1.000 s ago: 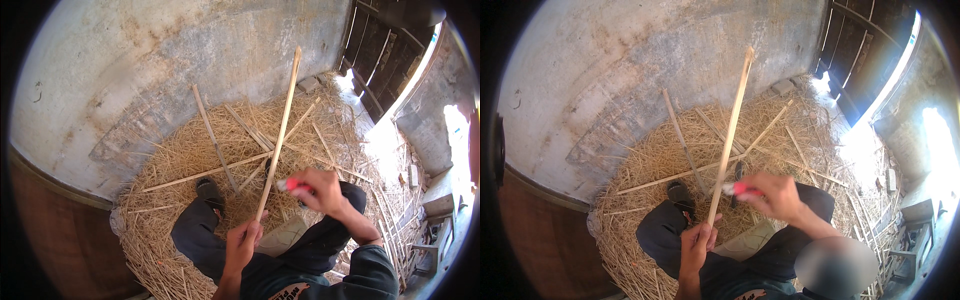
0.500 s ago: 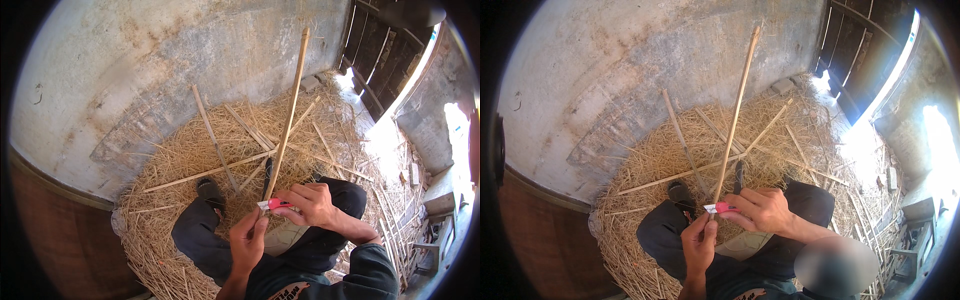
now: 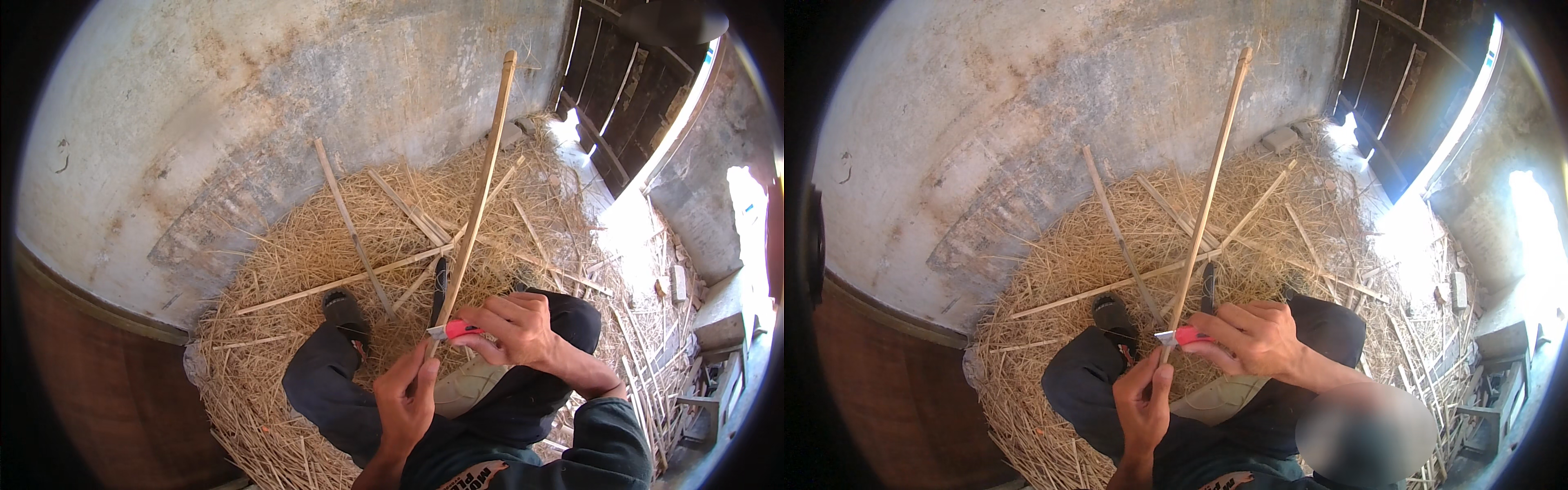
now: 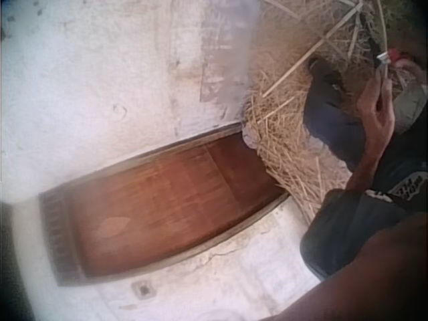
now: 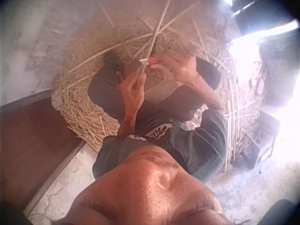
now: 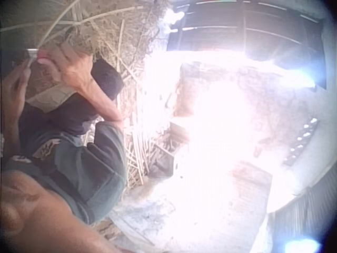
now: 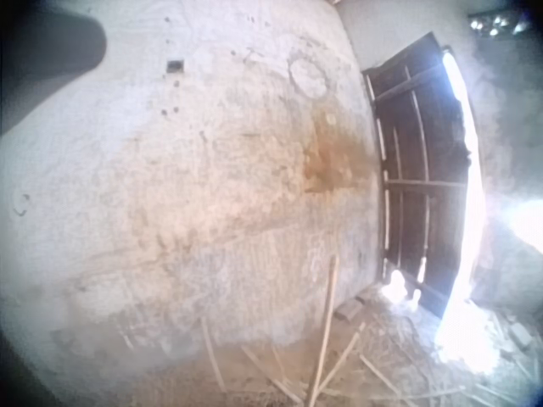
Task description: The person sits on a straw-covered floor and uses a red utility knife to shave thin strips off a long bamboo pole. They hold the pole with their left hand and scrape the blade along its length with their right hand, creating a pile of bamboo shavings on the ground.
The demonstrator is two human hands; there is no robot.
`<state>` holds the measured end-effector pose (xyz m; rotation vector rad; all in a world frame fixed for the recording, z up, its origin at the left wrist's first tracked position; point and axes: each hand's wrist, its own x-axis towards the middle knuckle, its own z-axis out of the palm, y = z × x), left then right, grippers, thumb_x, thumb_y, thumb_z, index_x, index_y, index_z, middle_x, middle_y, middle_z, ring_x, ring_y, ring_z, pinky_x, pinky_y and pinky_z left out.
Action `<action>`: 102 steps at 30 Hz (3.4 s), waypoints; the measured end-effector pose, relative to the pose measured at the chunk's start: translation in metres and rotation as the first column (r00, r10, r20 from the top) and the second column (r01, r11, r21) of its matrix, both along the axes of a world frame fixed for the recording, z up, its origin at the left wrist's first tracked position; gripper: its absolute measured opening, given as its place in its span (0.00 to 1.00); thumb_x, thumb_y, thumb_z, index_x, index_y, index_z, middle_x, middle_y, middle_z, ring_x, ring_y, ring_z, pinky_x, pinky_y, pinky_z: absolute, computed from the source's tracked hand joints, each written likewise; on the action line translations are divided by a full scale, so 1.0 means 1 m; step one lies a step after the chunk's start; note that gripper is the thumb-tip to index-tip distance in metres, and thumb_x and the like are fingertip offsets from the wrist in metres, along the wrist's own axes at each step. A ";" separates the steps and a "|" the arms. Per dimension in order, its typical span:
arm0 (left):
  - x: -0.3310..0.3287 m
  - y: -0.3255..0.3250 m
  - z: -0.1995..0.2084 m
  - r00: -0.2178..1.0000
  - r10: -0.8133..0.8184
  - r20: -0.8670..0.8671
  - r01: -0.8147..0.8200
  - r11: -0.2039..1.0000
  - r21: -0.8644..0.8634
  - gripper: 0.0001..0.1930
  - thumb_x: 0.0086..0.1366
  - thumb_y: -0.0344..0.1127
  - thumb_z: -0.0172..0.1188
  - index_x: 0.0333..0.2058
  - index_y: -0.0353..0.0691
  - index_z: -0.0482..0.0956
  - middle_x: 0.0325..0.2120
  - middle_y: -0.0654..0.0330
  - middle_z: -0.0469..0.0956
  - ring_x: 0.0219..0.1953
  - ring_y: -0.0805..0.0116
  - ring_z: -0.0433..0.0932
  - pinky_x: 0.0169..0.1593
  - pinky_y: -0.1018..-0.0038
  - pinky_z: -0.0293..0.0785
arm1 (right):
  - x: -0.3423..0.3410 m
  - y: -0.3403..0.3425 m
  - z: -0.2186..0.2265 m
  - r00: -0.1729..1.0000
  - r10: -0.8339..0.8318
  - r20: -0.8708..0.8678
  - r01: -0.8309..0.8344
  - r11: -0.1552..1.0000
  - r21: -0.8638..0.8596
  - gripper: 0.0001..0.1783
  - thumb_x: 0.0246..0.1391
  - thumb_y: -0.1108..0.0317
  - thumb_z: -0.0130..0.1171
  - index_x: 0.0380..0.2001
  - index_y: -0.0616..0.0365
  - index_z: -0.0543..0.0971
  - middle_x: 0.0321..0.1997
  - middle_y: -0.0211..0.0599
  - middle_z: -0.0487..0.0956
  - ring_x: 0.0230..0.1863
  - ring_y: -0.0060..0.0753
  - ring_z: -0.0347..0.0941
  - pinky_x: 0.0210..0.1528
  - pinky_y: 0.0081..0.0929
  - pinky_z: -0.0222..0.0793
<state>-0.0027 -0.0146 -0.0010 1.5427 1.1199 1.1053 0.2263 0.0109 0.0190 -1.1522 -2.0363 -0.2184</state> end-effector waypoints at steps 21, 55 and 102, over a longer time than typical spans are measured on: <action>-0.026 -0.030 -0.022 0.997 -0.020 -0.080 0.014 0.997 -0.078 0.13 0.73 0.28 0.67 0.52 0.27 0.86 0.25 0.61 0.79 0.25 0.79 0.71 0.28 0.77 0.65 | 0.061 0.024 0.015 0.930 -0.269 -0.252 0.242 0.961 -0.134 0.15 0.56 0.61 0.78 0.43 0.57 0.89 0.31 0.39 0.87 0.25 0.38 0.84 0.29 0.30 0.76; -0.051 -0.033 -0.051 0.996 -0.068 -0.060 0.053 0.975 -0.217 0.15 0.73 0.30 0.66 0.54 0.26 0.86 0.31 0.64 0.82 0.30 0.84 0.70 0.31 0.81 0.64 | 0.133 0.064 0.015 0.676 -0.340 -0.654 0.118 0.926 -0.359 0.26 0.69 0.56 0.67 0.63 0.60 0.80 0.43 0.35 0.88 0.33 0.19 0.76 0.36 0.23 0.71; -0.022 -0.002 0.001 0.973 -0.139 -0.185 0.119 0.987 -0.112 0.19 0.75 0.34 0.65 0.60 0.30 0.83 0.25 0.60 0.81 0.24 0.80 0.70 0.28 0.76 0.66 | 0.066 0.041 0.036 0.714 -0.335 -0.615 0.163 0.934 -0.319 0.12 0.53 0.66 0.81 0.38 0.59 0.89 0.28 0.23 0.82 0.21 0.10 0.58 0.25 0.21 0.51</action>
